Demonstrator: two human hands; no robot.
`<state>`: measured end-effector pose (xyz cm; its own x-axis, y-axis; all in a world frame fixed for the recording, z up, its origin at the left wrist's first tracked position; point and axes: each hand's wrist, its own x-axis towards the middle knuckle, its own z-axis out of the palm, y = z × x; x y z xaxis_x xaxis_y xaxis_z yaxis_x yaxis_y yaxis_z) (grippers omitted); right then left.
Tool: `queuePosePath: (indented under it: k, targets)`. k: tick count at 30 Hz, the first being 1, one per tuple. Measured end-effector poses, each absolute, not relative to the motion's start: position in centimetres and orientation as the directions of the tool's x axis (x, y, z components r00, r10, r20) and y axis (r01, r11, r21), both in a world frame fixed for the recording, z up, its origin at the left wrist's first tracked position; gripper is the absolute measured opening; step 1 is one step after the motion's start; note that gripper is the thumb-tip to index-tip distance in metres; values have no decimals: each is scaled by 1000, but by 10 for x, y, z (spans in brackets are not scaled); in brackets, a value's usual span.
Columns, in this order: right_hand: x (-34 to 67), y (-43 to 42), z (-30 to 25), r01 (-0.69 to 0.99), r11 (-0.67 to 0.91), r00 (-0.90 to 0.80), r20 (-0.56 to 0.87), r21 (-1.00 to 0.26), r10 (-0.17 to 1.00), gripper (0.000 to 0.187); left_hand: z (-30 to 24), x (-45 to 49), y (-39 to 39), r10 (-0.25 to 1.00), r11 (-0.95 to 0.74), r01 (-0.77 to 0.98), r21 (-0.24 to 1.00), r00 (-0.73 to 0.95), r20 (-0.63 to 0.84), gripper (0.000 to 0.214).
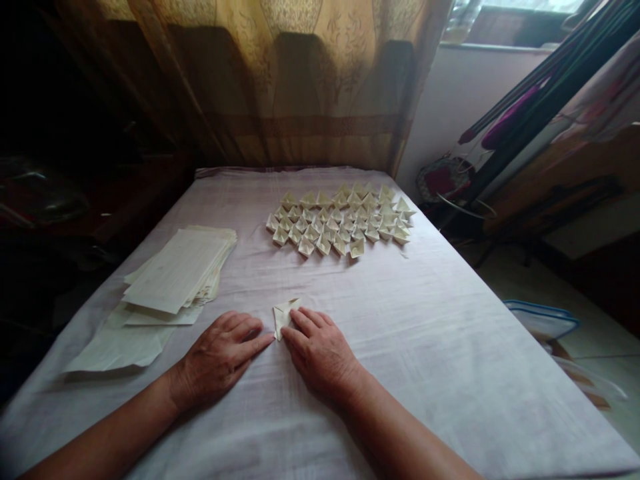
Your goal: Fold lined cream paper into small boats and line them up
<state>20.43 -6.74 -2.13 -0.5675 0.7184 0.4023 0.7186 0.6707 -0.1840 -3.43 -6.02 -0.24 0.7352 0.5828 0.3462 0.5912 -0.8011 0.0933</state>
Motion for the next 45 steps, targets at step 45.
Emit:
queuePosePath:
  k: [45]
  targets:
    - [211, -24, -20, 817, 542, -454, 359, -196, 815, 18, -6, -6, -43, 583, -752, 651, -103, 729, 359, 16]
